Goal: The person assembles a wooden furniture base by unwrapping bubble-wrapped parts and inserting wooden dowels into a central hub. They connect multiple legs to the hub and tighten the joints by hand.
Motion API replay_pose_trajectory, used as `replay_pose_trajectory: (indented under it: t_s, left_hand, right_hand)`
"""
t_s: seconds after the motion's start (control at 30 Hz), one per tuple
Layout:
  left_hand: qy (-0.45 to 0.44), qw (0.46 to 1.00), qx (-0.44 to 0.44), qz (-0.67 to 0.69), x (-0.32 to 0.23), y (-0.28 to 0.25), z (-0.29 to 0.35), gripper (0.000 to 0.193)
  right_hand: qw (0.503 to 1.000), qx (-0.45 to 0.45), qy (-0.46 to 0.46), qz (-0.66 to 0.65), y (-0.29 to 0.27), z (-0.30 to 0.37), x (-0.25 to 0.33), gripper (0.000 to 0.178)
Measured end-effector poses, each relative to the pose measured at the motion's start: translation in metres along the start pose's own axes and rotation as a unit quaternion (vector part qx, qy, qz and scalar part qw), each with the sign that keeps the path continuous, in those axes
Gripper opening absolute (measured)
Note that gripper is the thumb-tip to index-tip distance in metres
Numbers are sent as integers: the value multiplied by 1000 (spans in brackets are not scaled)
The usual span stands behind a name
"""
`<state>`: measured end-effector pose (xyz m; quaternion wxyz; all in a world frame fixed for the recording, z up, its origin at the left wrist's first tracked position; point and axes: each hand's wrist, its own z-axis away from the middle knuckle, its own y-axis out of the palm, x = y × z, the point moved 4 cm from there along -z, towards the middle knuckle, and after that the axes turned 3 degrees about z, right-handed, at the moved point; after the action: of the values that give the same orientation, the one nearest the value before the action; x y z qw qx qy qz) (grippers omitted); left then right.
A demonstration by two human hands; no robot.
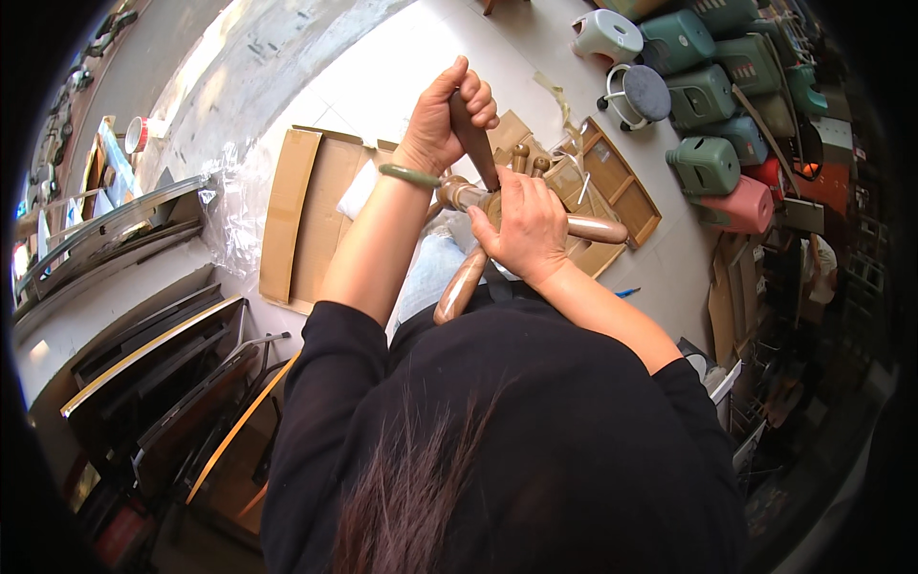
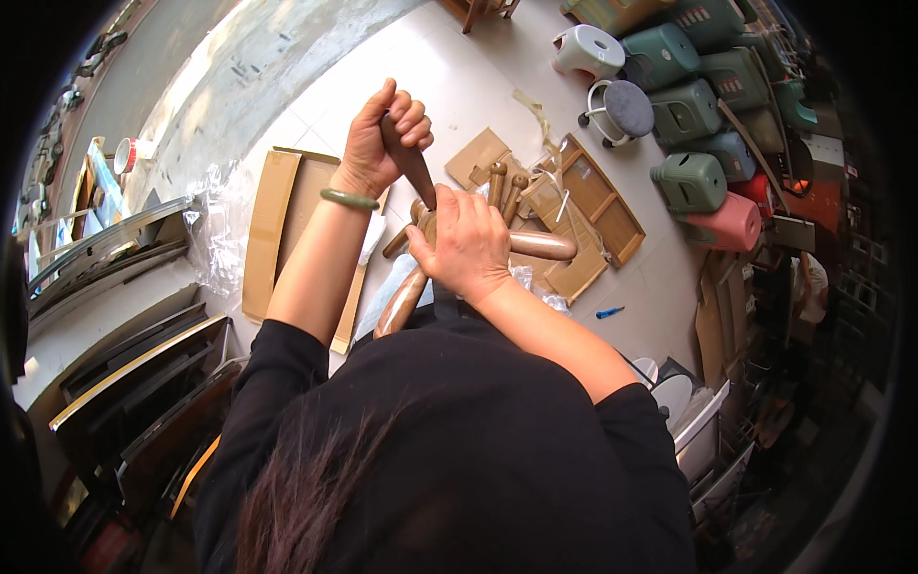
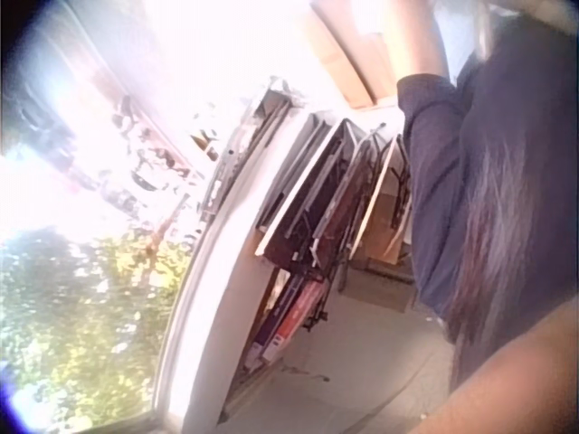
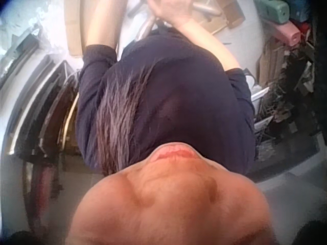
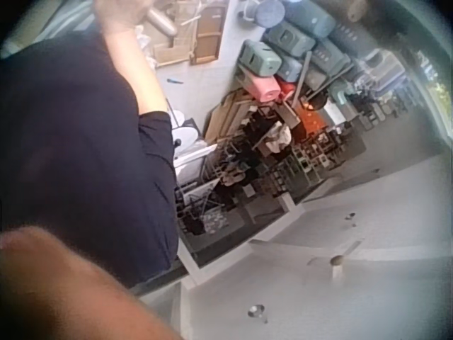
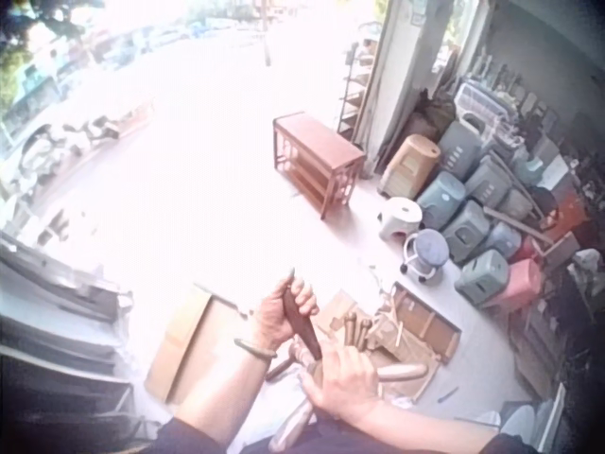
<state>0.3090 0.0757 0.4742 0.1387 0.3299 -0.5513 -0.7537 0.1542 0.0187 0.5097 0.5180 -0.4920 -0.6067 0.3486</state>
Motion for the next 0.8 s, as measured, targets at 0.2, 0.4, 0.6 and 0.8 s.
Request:
replay_pose_trajectory:
  t_s: [0.2,0.4,0.6,0.8]
  left_hand:
    - [171,920,-275,-220,8,15,20,33]
    - [-71,994,-41,-67,5,1,-9,39]
    - [9,998,-28,-57,6,-4,-6,35]
    - [166,907,-255,-290,-2,10,7,39]
  right_hand:
    - [1000,-14,-11,2,1,-1,1,58]
    - [1000,-8,8,2,2,1,-1,63]
    - [999,-38,-6,-6,-1,0,0,70]
    - [1000,-20,-9,3,1,2,1,69]
